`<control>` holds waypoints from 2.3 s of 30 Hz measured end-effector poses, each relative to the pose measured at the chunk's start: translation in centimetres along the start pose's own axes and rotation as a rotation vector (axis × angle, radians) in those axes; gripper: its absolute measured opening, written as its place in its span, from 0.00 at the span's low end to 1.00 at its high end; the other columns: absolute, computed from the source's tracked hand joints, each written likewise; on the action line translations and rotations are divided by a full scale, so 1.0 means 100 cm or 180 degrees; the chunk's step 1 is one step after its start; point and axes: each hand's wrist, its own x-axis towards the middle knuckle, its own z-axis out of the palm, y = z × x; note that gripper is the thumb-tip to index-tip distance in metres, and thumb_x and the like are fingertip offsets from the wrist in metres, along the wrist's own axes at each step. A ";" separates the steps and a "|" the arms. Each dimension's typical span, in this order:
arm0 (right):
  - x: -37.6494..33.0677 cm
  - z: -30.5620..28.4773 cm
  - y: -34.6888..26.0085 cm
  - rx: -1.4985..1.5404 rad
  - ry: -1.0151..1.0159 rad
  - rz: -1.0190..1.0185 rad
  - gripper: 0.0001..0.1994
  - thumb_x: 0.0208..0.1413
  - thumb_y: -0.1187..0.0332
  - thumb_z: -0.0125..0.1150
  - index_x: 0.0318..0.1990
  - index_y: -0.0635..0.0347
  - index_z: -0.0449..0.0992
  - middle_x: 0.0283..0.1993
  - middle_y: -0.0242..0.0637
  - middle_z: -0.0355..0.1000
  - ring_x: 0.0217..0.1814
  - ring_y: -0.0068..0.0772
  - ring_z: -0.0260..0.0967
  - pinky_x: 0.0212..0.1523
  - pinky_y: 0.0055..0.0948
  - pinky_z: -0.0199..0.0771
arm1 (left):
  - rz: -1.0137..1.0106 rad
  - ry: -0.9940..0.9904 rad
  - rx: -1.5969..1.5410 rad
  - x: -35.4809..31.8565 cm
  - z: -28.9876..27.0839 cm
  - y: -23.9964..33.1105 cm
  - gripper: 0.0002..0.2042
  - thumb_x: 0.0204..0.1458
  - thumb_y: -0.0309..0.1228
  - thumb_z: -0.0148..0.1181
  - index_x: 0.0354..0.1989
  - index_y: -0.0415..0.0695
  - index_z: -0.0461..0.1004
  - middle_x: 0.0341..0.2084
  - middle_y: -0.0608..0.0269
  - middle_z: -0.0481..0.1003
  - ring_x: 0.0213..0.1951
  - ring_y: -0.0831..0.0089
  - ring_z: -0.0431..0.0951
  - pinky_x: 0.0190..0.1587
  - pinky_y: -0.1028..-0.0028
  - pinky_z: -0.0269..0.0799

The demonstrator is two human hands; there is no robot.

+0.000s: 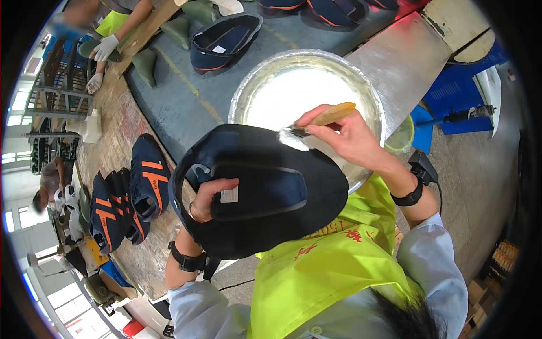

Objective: Applying adhesive or white coating to the underside of shoe soles using a paintbrush.

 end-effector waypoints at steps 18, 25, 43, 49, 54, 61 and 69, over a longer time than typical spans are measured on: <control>-0.036 -0.024 0.028 -0.0669 0.0478 0.0043 0.08 0.56 0.71 0.61 0.40 0.65 0.79 0.37 0.35 0.77 0.41 0.26 0.73 0.46 0.26 0.71 | 0.0041 0.0790 0.0404 -0.032 -0.028 -0.002 0.15 0.57 0.30 0.55 0.50 0.37 0.72 0.46 0.55 0.76 0.45 0.65 0.78 0.52 0.68 0.73; -0.042 0.019 0.039 0.0576 0.1550 0.1236 0.12 0.57 0.68 0.61 0.41 0.71 0.78 0.32 0.33 0.75 0.33 0.17 0.71 0.38 0.20 0.72 | -0.0016 0.2053 0.1695 -0.030 0.033 0.040 0.21 0.53 0.21 0.60 0.57 0.34 0.68 0.50 0.54 0.75 0.48 0.67 0.76 0.54 0.70 0.69; 0.018 -0.001 -0.021 -0.0446 0.1620 -0.1753 0.07 0.57 0.78 0.57 0.43 0.66 0.75 0.46 0.38 0.72 0.41 0.22 0.71 0.39 0.21 0.73 | -0.1664 0.1966 -0.0416 -0.012 0.076 -0.017 0.15 0.60 0.28 0.55 0.53 0.34 0.70 0.46 0.58 0.76 0.46 0.70 0.78 0.50 0.73 0.73; 0.017 0.007 -0.010 -0.0575 0.1735 -0.1166 0.07 0.58 0.79 0.56 0.44 0.66 0.74 0.46 0.39 0.71 0.43 0.23 0.71 0.41 0.23 0.74 | -0.0677 0.1703 -0.0895 -0.007 0.075 -0.030 0.10 0.57 0.24 0.58 0.46 0.35 0.73 0.40 0.63 0.75 0.39 0.73 0.76 0.40 0.72 0.78; -0.027 0.039 0.025 0.0274 0.1495 -0.0129 0.08 0.60 0.76 0.55 0.45 0.68 0.72 0.46 0.36 0.70 0.42 0.22 0.70 0.41 0.22 0.73 | -0.0895 0.2063 -0.0519 0.011 0.059 -0.038 0.11 0.60 0.29 0.55 0.43 0.32 0.74 0.35 0.58 0.78 0.39 0.72 0.79 0.43 0.75 0.75; -0.050 0.036 0.029 0.0232 0.0736 0.0788 0.08 0.61 0.75 0.55 0.45 0.69 0.73 0.39 0.35 0.73 0.37 0.21 0.70 0.39 0.23 0.73 | -0.0735 0.2955 -0.2399 0.024 0.032 -0.071 0.13 0.65 0.33 0.42 0.51 0.39 0.68 0.36 0.60 0.74 0.34 0.73 0.76 0.35 0.75 0.77; -0.038 0.026 -0.003 0.0819 0.0006 0.0920 0.13 0.60 0.66 0.57 0.42 0.69 0.77 0.30 0.39 0.78 0.34 0.25 0.76 0.35 0.24 0.72 | 0.1999 0.2756 0.0882 0.055 0.009 -0.092 0.17 0.60 0.32 0.49 0.56 0.38 0.66 0.47 0.53 0.71 0.48 0.68 0.71 0.55 0.69 0.67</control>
